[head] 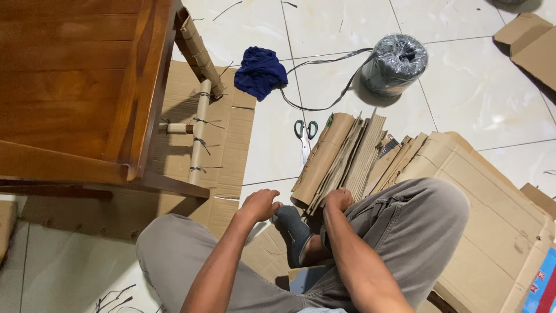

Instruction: Wrapping wooden chair legs with protective cardboard and securing them with plastic ties.

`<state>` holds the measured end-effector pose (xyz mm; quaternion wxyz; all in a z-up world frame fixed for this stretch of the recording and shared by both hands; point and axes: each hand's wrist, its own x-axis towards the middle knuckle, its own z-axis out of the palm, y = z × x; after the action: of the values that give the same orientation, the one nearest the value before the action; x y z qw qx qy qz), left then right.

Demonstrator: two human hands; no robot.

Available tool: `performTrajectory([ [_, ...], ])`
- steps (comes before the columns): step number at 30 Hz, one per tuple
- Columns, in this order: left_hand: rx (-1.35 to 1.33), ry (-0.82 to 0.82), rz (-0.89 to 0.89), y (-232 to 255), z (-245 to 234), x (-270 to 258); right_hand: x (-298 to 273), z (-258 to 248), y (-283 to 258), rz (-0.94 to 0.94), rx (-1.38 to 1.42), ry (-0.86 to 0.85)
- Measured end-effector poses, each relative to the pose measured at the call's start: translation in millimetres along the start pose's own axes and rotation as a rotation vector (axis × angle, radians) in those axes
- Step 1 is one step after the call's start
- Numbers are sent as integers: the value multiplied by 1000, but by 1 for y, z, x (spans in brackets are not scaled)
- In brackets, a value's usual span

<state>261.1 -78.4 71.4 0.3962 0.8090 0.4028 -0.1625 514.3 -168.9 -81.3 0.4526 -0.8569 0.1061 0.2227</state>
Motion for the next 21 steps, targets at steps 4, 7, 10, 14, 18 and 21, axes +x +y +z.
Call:
performTrajectory([
  [4, 0, -2, -1, 1, -2, 0, 5, 16, 10, -76, 143, 188],
  [7, 5, -7, -9, 1, -1, 0, -18, 3, -12, -231, 25, 328],
  [10, 1, -2, 0, 0, -1, 1, -26, 1, -29, -427, 137, 402],
  [14, 2, 34, 27, 0, -2, 4, -39, -2, -61, -458, 166, 324],
  [18, -71, 138, 35, 3, -8, 7, -95, -5, -105, -557, 391, -1],
  [21, -198, 371, 71, 1, -20, 1, -157, -35, -145, -521, 559, -484],
])
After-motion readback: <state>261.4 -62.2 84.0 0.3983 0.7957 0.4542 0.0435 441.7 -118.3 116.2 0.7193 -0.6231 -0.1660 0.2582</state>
